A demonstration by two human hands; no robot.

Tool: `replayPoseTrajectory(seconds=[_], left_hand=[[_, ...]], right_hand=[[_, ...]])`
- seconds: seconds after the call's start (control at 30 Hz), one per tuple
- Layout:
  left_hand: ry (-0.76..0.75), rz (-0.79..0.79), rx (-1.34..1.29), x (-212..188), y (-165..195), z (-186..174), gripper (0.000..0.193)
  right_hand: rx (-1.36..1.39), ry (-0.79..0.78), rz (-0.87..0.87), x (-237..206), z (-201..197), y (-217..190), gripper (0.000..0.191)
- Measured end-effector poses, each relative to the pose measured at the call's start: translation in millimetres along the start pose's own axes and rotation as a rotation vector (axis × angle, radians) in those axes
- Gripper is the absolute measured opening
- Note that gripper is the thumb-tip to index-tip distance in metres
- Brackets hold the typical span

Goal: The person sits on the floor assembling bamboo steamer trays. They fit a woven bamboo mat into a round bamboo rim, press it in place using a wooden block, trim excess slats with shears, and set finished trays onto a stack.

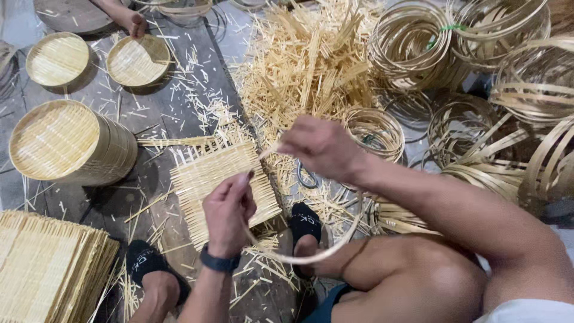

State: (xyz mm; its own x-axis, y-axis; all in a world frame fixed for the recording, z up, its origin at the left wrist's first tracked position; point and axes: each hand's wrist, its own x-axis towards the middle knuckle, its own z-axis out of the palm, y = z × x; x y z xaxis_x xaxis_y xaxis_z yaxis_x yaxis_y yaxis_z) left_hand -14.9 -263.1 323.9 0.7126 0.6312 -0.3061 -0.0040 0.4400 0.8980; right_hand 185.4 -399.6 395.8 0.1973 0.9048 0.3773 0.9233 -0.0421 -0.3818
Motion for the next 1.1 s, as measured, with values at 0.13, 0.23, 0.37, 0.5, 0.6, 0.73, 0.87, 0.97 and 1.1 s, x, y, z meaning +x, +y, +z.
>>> replayPoseTrajectory(seconds=[0.13,0.23,0.37,0.5,0.6,0.73,0.87,0.97,1.1], left_hand=[[-0.211,-0.335,-0.037,8,16,-28,0.069],[-0.177,-0.526,0.045,11,19,-36,0.078],[-0.010,-0.479,-0.008,6,9,-43,0.071],[0.081,-0.485,-0.016,6,-5,-44,0.069],[0.102,-0.493,-0.064,13,-12,-44,0.070],[0.006,-0.343,-0.185,31,-19,-64,0.055],[0.005,-0.016,-0.653,52,-38,-101,0.041],[-0.019,0.097,-0.918,66,-57,-123,0.038],[0.063,0.098,-0.898,82,-61,-142,0.028]], right_hand=[[0.111,-0.049,-0.397,10,38,-36,0.016],[-0.064,0.037,-0.434,12,71,-63,0.016],[-0.054,-0.032,-0.348,15,97,-77,0.011],[-0.008,-0.034,-0.278,13,109,-78,0.015],[0.035,-0.053,-0.272,17,115,-69,0.022],[0.201,-0.198,0.221,37,113,-33,0.038],[1.068,0.043,0.926,38,106,15,0.048],[1.510,0.082,0.881,17,115,35,0.051],[1.799,0.098,0.892,-3,147,45,0.045]])
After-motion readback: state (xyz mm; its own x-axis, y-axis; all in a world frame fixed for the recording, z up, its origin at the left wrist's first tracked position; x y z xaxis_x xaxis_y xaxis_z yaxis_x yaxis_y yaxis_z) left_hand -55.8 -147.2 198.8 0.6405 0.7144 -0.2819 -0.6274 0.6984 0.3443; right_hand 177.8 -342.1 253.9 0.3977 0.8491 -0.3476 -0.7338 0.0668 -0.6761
